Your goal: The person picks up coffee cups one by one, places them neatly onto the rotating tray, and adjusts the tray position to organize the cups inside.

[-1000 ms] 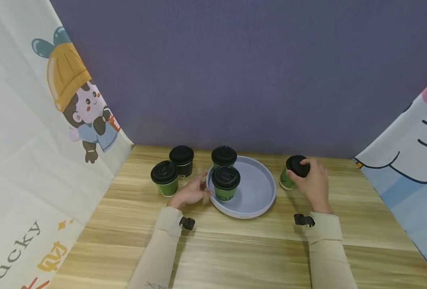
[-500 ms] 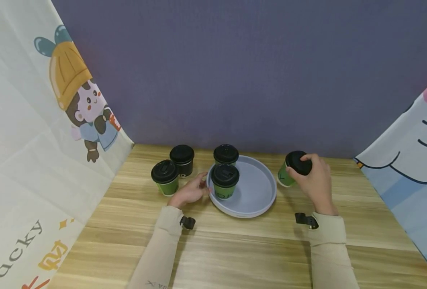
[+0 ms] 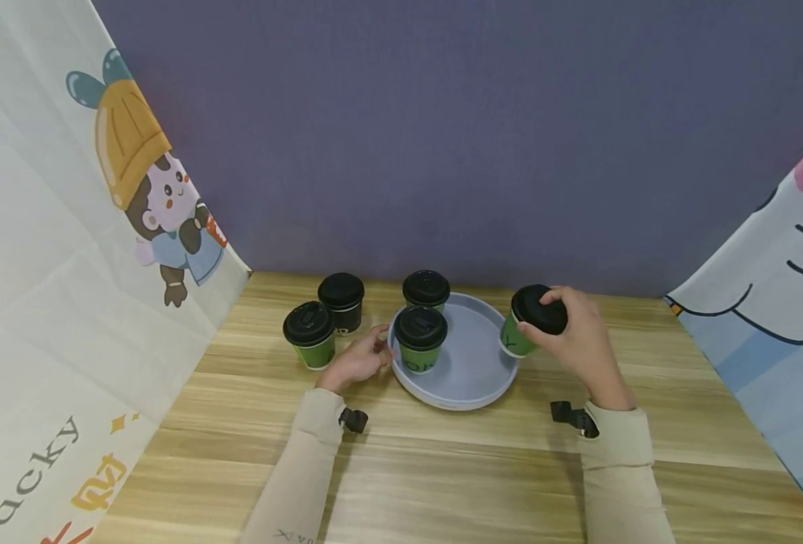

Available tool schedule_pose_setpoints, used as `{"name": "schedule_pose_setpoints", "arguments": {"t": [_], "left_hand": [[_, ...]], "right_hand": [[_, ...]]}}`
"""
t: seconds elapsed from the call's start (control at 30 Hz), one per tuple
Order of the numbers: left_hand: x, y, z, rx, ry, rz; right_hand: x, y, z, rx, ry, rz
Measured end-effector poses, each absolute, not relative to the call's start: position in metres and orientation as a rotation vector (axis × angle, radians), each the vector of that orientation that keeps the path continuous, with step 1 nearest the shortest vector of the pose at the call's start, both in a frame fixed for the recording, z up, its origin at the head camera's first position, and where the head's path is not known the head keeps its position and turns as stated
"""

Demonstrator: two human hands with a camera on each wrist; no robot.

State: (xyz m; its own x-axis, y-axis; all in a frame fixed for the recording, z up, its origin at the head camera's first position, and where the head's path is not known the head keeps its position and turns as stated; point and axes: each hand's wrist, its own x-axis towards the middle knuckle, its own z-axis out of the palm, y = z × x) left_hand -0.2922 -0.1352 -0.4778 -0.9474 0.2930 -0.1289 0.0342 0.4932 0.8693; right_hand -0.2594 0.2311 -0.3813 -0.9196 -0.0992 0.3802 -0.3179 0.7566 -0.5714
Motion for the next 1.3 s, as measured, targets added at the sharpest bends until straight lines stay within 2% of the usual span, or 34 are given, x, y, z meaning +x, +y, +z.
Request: {"name": "schedule_pose_setpoints", "arguments": {"t": [0.57, 1.3], "left_hand": [[-0.294, -0.132, -0.48, 0.289, 2.536, 1.437], [-0.295, -0.124, -0.483, 0.189, 2.568, 1.524]], "right_hand": [[-0.258, 0.205, -0.387, 0.657, -2.738, 0.879], [-0.254, 0.179, -0.393, 0.85, -2.798, 0.866]]}}
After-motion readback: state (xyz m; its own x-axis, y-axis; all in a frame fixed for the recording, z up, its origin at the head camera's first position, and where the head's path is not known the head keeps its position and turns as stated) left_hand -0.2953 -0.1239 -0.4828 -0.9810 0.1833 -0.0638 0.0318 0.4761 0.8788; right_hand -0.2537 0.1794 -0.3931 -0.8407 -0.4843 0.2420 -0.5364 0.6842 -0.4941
